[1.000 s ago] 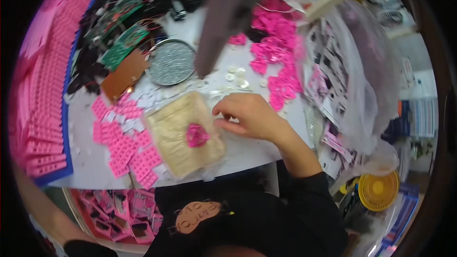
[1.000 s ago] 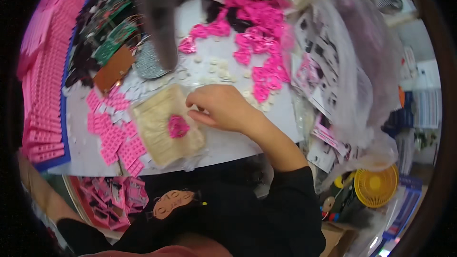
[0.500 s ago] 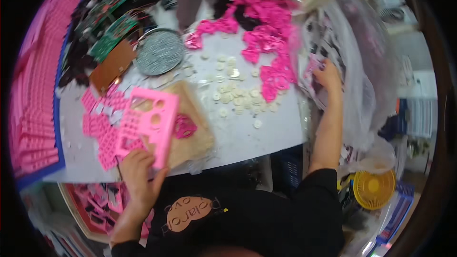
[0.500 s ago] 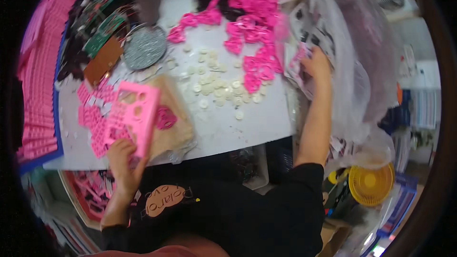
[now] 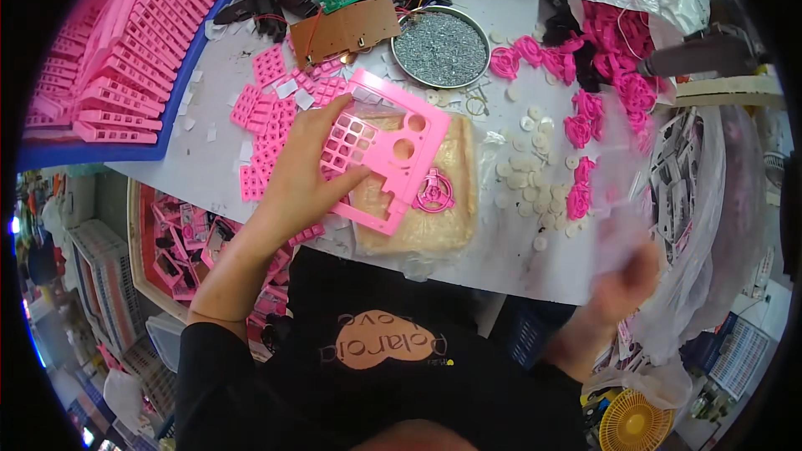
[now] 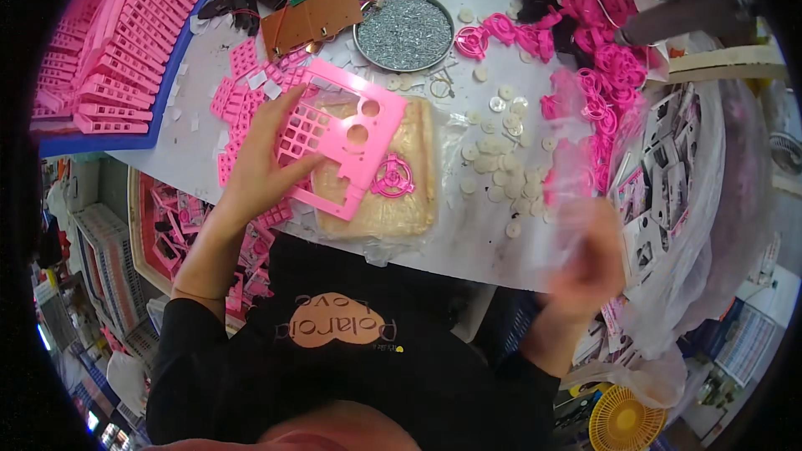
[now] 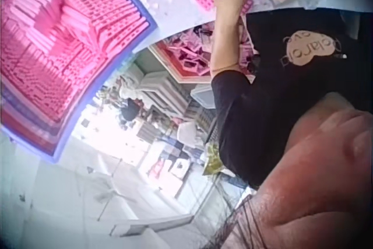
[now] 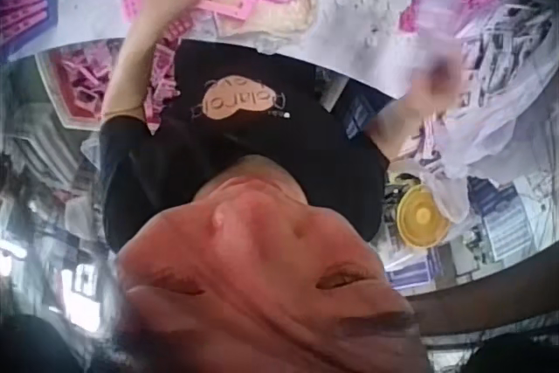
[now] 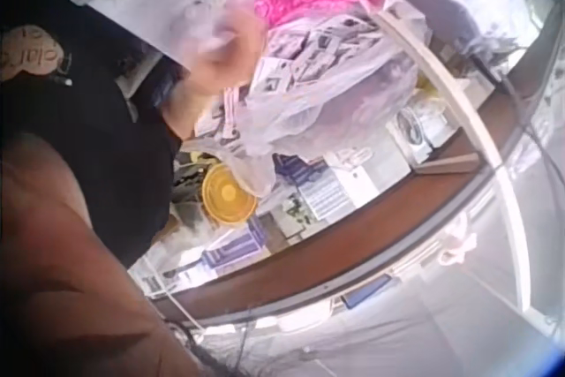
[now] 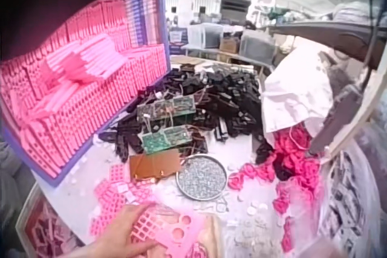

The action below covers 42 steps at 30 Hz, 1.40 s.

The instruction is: Assembling a pink toy bank by installing internal electronic components, plastic buttons, and a decorative front cover using an electric screwdriver.

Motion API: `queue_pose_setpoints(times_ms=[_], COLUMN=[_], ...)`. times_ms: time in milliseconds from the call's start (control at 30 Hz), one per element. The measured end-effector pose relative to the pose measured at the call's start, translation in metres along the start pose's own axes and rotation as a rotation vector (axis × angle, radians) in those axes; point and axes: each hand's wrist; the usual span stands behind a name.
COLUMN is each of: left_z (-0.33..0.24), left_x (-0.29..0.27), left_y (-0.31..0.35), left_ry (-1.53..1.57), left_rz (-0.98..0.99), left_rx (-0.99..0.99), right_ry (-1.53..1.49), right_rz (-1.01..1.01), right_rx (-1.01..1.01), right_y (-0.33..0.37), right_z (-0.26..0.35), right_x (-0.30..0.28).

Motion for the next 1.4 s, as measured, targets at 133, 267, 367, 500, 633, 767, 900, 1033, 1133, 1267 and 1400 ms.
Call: queue_pose_setpoints(times_ms=[133,267,367,500,633,767,900,1033,1133,1267,1400], left_z=[-0.006,-0.009,-0.018,-0.021,-0.028,-0.030,-0.021,-0.008,-0.016,-0.003,-0.005], left_x=[0.017,0.024,0.024,0.018,0.014,0.008,-0.008,-0.018,-0.012,-0.002,-0.013], left_y=[0.014,0.021,0.032,0.033,0.032,0.033,0.035,0.044,0.042,0.044,0.048], left_ry=[0.677,1.195,1.118,1.127,0.976,0.611,0.777,0.947,0.914,1.038,1.267], left_rz=[-0.101,-0.097,-0.199,-0.193,-0.063,0.034,-0.127,-0.399,-0.503,-0.496,-0.372], left_rx=[-0.177,-0.346,-0.302,-0.308,-0.254,-0.031,-0.093,-0.175,-0.160,-0.072,-0.126], right_ry=[0.219,0.238,0.236,-0.459,0.254,0.208,-0.137,-0.828,-0.986,-0.714,-0.498], right_rz=[0.445,0.523,0.380,0.089,0.175,0.439,0.644,-0.005,-0.182,0.564,0.344], right_rx=[-0.323,-0.388,-0.296,0.718,-0.040,-0.155,0.378,0.543,0.740,0.621,0.415], right_y=[-0.015,-0.022,-0.033,-0.028,-0.047,-0.087,-0.115,-0.077,-0.048,-0.025,-0.029], right_z=[0.024,0.017,0.020,-0.005,-0.003,0.020,0.038,0.022,0.039,0.042,0.004], right_x=[0.119,0.167,0.150,0.152,0.146,0.165,0.149,0.171,0.204,0.183,0.158])
Point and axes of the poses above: each hand's wrist, its own y-axis away from the middle knuckle, its own x-axis out of the palm, z = x × y, and after that the axes turned 1 degree about -x, right-handed
